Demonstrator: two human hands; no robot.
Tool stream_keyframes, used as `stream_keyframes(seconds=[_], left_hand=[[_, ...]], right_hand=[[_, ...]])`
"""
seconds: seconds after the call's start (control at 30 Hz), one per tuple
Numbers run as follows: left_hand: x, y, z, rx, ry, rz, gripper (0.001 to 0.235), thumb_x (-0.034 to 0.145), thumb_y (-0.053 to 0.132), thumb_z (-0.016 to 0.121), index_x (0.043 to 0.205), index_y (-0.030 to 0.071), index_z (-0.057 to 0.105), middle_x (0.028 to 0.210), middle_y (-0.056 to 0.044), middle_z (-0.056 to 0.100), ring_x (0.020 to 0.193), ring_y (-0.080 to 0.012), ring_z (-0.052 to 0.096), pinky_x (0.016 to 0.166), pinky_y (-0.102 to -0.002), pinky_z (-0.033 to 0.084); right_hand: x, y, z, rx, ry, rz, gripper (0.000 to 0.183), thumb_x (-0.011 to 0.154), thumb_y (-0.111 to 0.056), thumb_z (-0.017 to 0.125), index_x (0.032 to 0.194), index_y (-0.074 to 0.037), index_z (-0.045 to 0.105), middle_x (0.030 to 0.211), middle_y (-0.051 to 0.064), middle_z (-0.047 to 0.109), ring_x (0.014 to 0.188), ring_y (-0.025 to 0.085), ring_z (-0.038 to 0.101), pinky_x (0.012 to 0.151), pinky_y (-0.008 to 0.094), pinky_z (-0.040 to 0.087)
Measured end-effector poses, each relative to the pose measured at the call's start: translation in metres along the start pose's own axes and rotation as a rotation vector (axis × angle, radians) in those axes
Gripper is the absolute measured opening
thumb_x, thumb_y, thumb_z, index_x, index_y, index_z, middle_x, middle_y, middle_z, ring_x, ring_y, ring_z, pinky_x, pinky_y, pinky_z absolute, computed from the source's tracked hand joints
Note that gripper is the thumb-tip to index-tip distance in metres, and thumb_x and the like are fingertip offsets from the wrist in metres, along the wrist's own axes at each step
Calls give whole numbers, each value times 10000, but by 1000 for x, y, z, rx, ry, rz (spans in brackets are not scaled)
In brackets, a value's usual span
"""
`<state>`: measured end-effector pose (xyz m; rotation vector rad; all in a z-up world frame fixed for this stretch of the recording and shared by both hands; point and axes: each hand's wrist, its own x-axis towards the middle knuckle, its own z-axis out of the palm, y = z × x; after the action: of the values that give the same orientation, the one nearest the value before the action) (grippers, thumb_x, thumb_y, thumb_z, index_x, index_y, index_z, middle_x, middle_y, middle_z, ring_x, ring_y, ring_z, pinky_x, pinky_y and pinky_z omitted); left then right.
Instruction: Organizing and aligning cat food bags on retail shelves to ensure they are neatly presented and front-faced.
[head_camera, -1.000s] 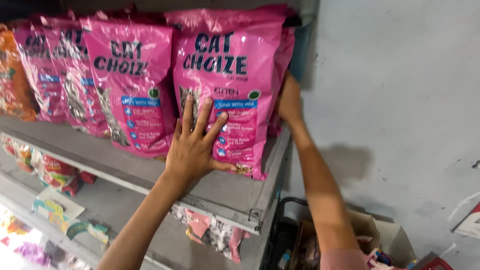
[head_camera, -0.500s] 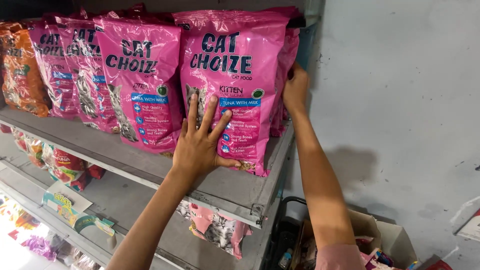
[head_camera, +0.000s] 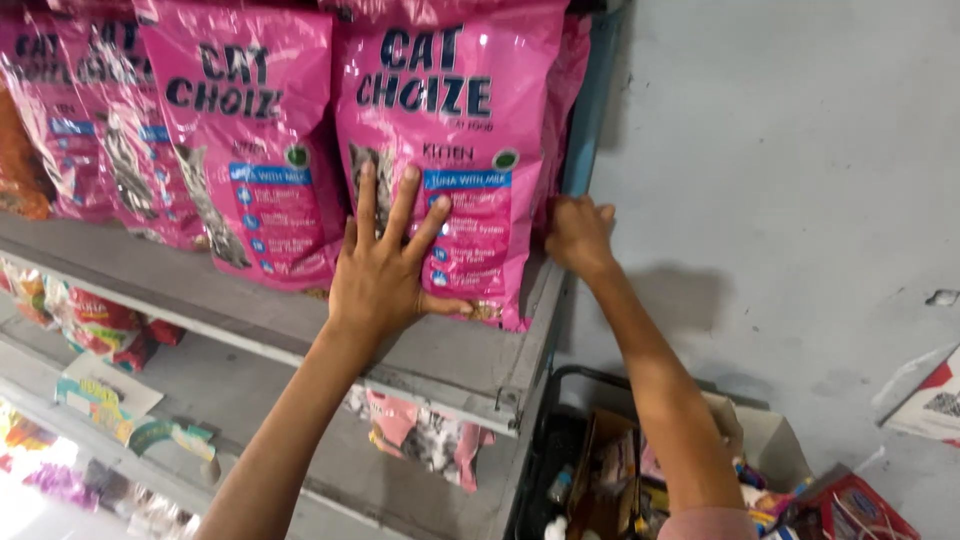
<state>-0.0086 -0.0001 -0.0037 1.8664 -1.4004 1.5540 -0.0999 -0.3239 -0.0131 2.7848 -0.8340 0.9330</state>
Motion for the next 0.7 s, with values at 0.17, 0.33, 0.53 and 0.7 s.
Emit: stream_keyframes(seconds=[0.17,0.33,0.53,0.7], left_hand=[[-1,1,1,-36,-7,-13,1291,599,1056,451,1638,312,273,1704,-120,229,1500,-570,172,966,-643,545],[0,2,-4,-14,-3,-19,1318,560,1049,484,1634,314,273,1707,-116,215,1495,-579,178,961,-644,546],[-4,1,-5,-13,-107,-35,1388,527,1052,475,1652,304,158,1725,-139,118,1510,-583,107,996,-644,527],[-8,-3,-2,12,-149,7,1437,482,1010,554,1655,284,151,1714,-172,123,1509,-587,106,1049,-625,491]], right_hand=[[-25,9,-12,64,30,-138,70,756,-220,736,756,-184,677,777,-8,678,954,313,603,869,512,360],[-33,3,-29,113,118,-205,116,845,-115,704,741,-148,664,747,6,657,896,282,594,881,466,326],[-42,-54,-98,1161,273,-91,418,1101,-322,529,1347,12,587,1304,287,622,1251,436,584,1041,570,461],[34,-67,-80,1294,561,-38,209,1066,-201,534,1150,-64,667,979,82,678,915,187,653,816,323,560]])
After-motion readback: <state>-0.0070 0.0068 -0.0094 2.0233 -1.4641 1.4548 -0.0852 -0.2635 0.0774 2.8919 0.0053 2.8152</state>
